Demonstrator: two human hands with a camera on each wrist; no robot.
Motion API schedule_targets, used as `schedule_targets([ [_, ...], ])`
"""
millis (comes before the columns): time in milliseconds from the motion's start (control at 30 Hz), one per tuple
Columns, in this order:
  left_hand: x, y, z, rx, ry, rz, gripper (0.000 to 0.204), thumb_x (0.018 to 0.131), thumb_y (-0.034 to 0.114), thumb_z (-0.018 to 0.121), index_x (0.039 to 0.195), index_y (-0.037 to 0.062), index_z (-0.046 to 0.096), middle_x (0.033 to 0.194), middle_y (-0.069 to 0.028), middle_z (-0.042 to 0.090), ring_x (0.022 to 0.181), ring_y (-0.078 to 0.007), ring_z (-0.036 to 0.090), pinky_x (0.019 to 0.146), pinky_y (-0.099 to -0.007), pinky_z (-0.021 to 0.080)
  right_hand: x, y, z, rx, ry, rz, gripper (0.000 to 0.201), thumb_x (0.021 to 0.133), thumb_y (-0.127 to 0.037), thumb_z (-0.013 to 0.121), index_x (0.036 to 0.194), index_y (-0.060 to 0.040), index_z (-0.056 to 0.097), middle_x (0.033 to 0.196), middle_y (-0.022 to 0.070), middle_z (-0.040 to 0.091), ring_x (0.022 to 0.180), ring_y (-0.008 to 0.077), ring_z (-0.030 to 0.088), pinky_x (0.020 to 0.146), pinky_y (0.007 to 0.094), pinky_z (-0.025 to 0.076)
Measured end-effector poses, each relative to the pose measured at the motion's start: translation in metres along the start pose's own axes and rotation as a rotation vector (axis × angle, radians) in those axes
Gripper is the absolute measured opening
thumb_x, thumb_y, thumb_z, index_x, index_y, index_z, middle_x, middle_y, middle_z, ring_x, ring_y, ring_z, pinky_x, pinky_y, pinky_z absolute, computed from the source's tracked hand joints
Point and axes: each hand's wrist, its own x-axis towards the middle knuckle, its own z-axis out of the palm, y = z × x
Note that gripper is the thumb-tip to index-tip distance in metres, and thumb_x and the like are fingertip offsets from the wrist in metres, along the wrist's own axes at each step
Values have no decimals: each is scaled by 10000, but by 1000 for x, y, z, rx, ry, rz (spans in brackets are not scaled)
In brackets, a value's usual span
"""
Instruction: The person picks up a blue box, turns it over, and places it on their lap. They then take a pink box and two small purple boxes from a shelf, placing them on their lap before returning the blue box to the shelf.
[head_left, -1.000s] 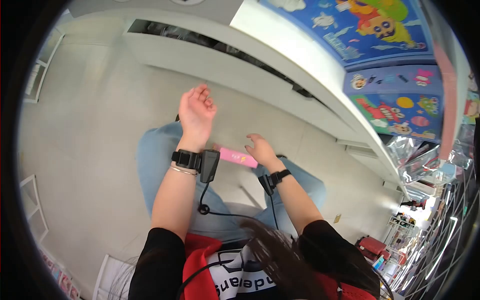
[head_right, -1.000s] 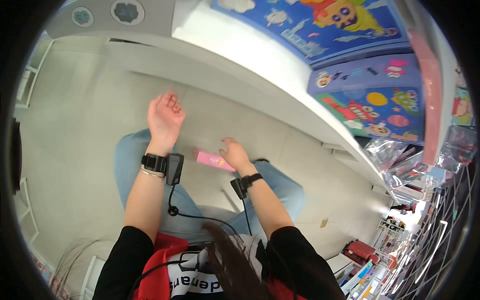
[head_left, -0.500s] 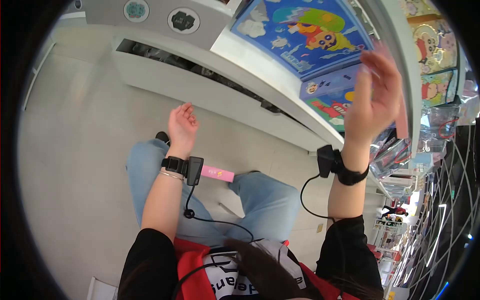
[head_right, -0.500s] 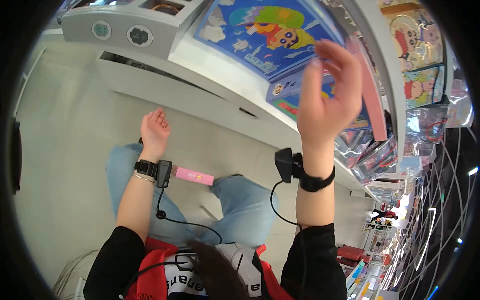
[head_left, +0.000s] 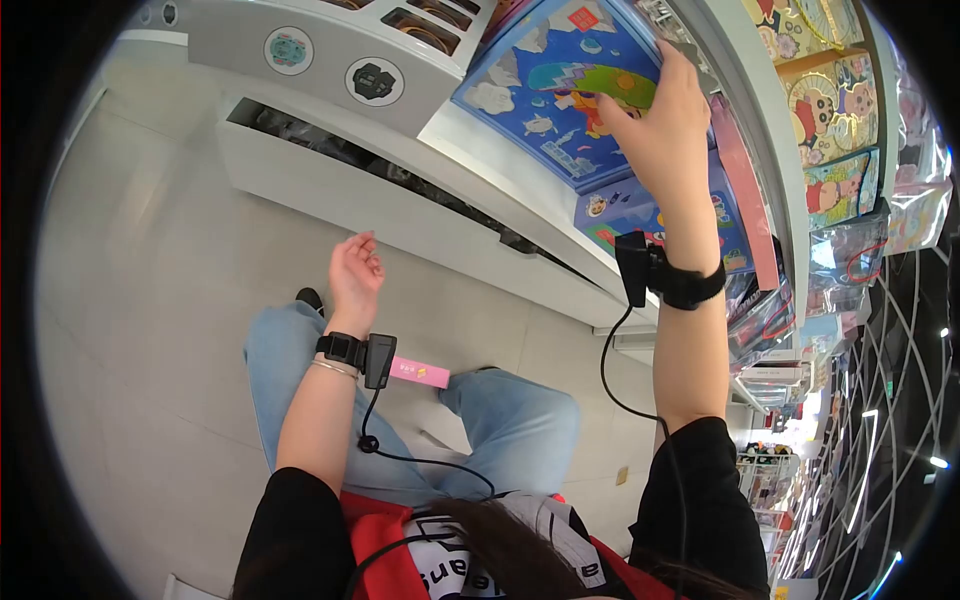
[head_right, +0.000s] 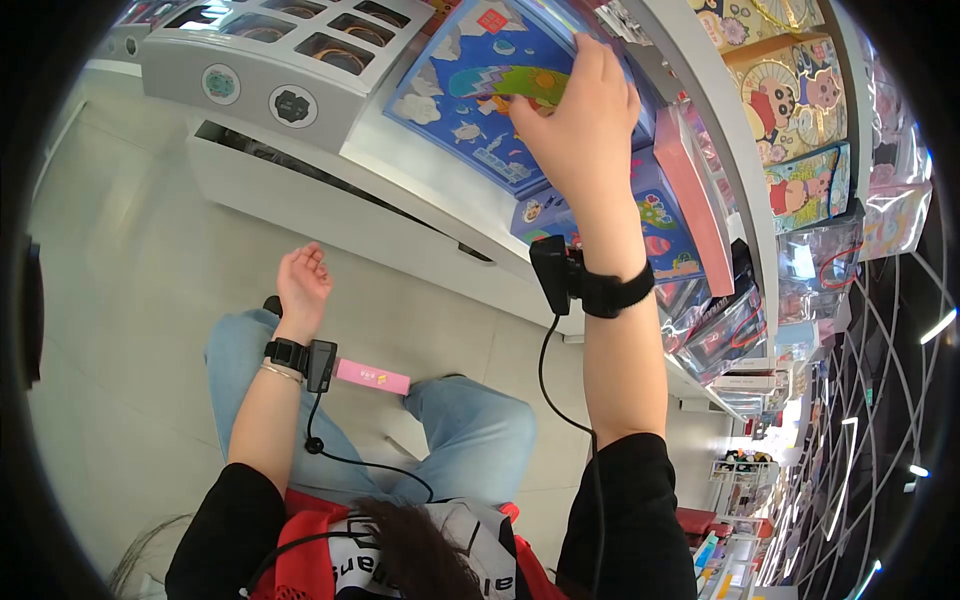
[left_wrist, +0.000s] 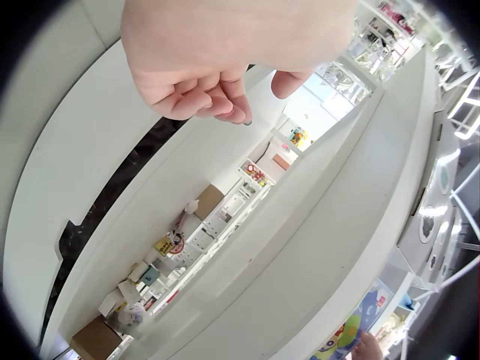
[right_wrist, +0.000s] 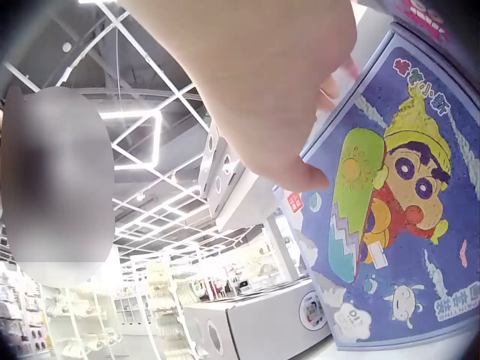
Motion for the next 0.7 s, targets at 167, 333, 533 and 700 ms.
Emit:
schedule_targets([
  [167,0,-1,4,17,-6,-10,345,912,337,495,1076,46,583,918,5,535,719,-94,451,638,-224,379,9,-15,-26,-59,-43,17,688,683,-241,770,1248,22,478,1200,190,551,1119,372,536,980,472,401],
  [333,-1,-2,5,14,-12,-18,337,914,328,499,1072,45,585,919,4,543,719,-91,456,639,-223,382,12,-19,-36,126,-134,129,665,665,-193,780,1226,13,488,1125,196,581,1053,376,577,913,426,467],
  [533,5,-3,-4,41,-38,-36,327,918,335,506,1087,64,575,923,9,529,739,-101,467,671,-236,398,9,-41,-56,267,-110,173,619,622,-122,800,1181,-10,559,1032,176,646,981,303,651,843,357,519],
  [700,5,-5,-2,6,-40,-7,332,909,310,517,1077,35,596,898,0,555,717,-99,471,632,-230,382,-3,-68,-69,243,-93,228,576,636,-175,851,1145,-21,631,973,80,680,905,168,638,828,307,505],
])
